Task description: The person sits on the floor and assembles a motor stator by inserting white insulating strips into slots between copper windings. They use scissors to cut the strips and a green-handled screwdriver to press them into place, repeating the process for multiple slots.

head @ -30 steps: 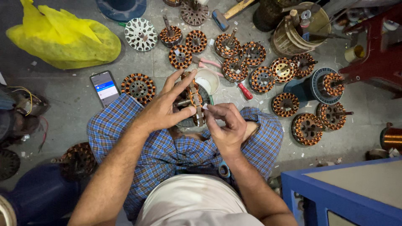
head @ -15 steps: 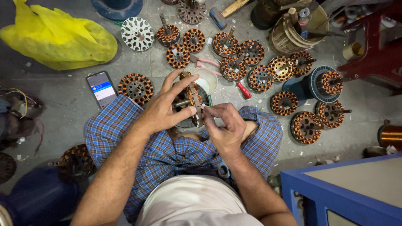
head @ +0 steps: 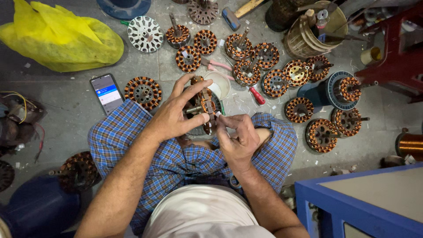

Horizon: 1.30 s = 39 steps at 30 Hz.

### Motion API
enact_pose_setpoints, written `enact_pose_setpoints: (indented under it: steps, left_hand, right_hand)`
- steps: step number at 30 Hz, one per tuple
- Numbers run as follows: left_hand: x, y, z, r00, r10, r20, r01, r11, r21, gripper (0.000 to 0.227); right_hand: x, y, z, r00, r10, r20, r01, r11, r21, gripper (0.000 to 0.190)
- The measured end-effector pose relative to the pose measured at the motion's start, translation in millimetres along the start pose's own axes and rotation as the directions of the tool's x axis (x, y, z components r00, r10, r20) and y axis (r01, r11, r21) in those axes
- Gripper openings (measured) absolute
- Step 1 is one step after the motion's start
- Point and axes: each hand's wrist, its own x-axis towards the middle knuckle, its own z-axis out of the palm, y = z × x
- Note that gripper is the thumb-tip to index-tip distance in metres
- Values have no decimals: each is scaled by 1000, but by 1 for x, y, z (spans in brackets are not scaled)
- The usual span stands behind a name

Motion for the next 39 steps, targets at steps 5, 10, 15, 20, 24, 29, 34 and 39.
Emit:
enact_pose_setpoints:
  steps: [5,10,15,20,24,29,34,39]
  left_hand:
    - [0,-1,-1,1000,31,-3,-31,1000,1,83]
    - [0,-3,-8,996,71,47,-70,997,-30,81]
    - [0,-6,-11,995,59,83,-53,996,-65,74]
    - [0,-6,-11,995,54,86,-49,997,-58,73]
    - [2,-7,-11,995,50,89,-45,997,-57,73]
    - [4,-8,-9,995,-7,101,14,998,-63,71]
    - [5,-9,-7,997,30,77,-27,999,-30,71]
    - [7,-11,-5,998,37,56,-36,999,-17,71]
  right_hand:
    - [12,-1,-6,996,-47,78,49,999,-18,20]
    - [18,-2,-10,992,-41,118,49,997,-60,17]
    - [25,-3,-14,979,-83,185,99,992,-75,18]
    - [35,-6,-19,961,-4,275,35,994,-108,14]
    - [45,-8,-21,930,150,336,-107,984,-142,11]
    - [57,-17,-23,880,268,391,-182,953,-244,14]
    - [66,-23,-23,848,340,407,-215,922,-323,15]
    - [63,-29,-24,863,308,401,-179,928,-328,15]
